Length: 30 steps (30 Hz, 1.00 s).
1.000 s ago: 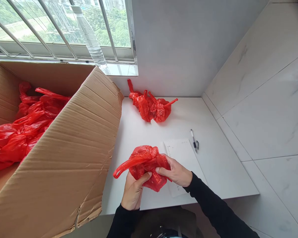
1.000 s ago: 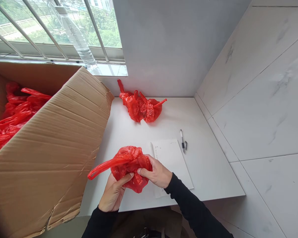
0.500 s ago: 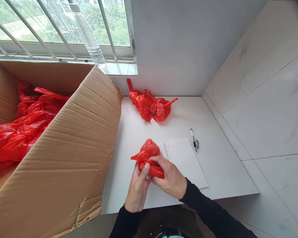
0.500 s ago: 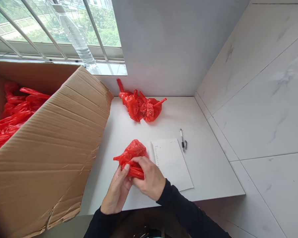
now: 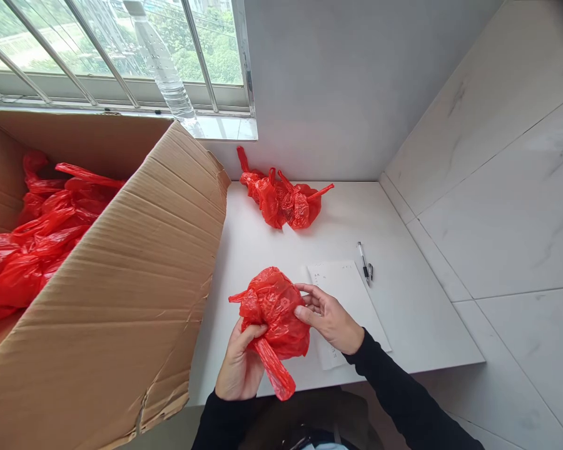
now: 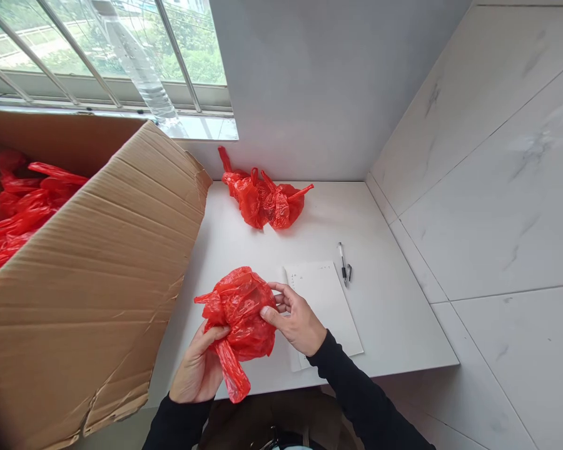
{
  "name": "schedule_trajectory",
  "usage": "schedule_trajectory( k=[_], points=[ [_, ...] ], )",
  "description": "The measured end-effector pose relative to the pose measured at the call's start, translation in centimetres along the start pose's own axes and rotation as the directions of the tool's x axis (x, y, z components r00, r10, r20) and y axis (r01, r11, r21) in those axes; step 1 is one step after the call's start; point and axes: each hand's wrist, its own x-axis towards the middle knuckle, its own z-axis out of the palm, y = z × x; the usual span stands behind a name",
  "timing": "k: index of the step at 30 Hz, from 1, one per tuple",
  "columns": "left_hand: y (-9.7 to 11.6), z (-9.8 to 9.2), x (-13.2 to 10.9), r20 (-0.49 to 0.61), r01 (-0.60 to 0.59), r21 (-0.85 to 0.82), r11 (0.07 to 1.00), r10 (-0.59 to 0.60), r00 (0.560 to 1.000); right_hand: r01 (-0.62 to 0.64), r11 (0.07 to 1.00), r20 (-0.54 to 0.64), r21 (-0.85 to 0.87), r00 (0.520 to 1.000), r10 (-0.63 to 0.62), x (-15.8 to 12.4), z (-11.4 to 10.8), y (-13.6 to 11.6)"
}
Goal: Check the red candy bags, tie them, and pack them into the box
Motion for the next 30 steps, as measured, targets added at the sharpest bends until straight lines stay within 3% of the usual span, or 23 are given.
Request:
schedule_trajectory(
  k=[6,20,25,30],
  points=[
    [0.11,0.22,-0.27,0.019,-0.028,0.021,0.999,0.027,0.999,0.044,0.992,-0.077,0.118,0.996,-0.034,-0.03,-0.31,-0.04],
    [0.31,0.61,-0.17,0.058,-0.045,0.031,0.998,0.043,0.997,0.021,0.963,-0.071,0.270,0.997,-0.002,-0.44,-0.03,-0.50],
    [0.11,0.61,0.37,0.059,-0.049,0.046,0.998,0.047,0.997,0.025,0.968,-0.069,0.248,0.998,-0.008,-0.43,-0.05,-0.44],
    [0.80,0.20,0.16,0.038,-0.087,0.088,0.992,0.084,0.996,0.063,0.992,-0.050,0.112,0.997,-0.057,-0.26,-0.01,-0.19]
  ],
)
